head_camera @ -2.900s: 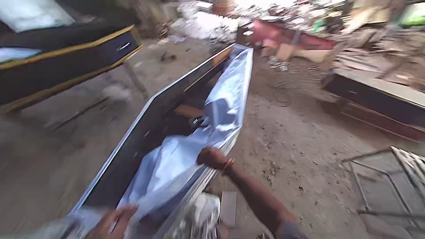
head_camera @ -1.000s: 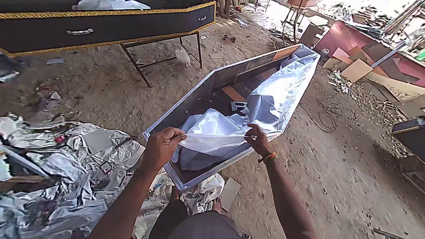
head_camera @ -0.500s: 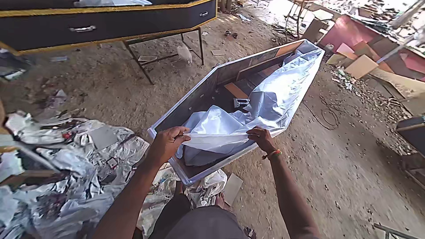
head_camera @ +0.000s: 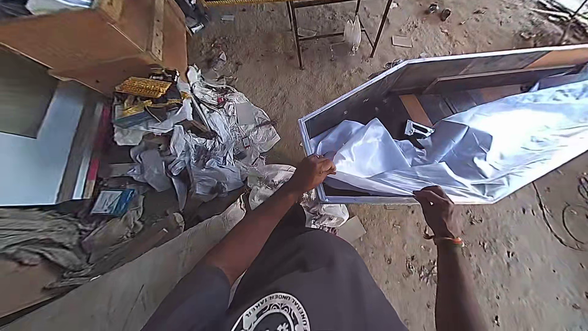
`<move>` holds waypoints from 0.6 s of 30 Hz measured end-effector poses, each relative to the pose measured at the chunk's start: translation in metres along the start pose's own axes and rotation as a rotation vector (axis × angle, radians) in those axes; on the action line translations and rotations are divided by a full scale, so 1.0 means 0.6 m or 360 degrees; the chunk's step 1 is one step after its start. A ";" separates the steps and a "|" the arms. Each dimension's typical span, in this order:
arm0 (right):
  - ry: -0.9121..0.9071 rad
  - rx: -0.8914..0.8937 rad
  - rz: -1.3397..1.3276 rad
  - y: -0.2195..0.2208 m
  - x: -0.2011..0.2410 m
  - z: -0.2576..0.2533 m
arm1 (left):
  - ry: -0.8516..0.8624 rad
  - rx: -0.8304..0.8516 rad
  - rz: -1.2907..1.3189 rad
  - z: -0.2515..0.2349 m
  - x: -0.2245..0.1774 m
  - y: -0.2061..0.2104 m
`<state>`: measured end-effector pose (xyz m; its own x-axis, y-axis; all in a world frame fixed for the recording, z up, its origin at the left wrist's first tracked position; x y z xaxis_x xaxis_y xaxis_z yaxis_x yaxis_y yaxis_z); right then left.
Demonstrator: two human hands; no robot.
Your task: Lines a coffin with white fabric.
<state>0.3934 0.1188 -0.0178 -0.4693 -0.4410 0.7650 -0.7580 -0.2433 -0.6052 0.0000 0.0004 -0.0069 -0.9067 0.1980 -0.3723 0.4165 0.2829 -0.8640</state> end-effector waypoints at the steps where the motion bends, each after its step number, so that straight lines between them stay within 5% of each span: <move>1: -0.0038 0.0010 0.0042 0.004 -0.002 0.004 | 0.0019 -0.0026 -0.0011 0.014 0.003 0.010; 8: -0.0230 0.0034 0.0169 0.007 0.002 0.007 | 0.0025 0.0029 0.0205 0.029 0.000 0.005; 12: -0.0231 -0.0125 0.0336 0.002 0.028 -0.010 | -0.0258 0.0052 0.0006 -0.012 -0.016 -0.014; 15: -0.0191 -0.0392 0.0346 0.011 0.064 -0.022 | -0.0365 -0.0273 -0.0075 -0.039 -0.040 -0.041; 18: -0.0181 -0.0593 0.0245 0.010 0.067 -0.012 | 0.0041 -0.0660 -0.0253 -0.037 -0.064 -0.048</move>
<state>0.3665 0.1056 0.0108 -0.5525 -0.5457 0.6300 -0.8049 0.1530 -0.5734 0.0243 0.0053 0.0396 -0.9619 0.1432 -0.2329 0.2679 0.6632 -0.6988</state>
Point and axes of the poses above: each hand's wrist, its own z-axis away from the middle knuckle, its own y-axis out of the palm, x = y × z, the point moved 2 cm from there along -z, towards the middle knuckle, and after that the axes turned 15 degrees about -z, right-handed, at the moved point
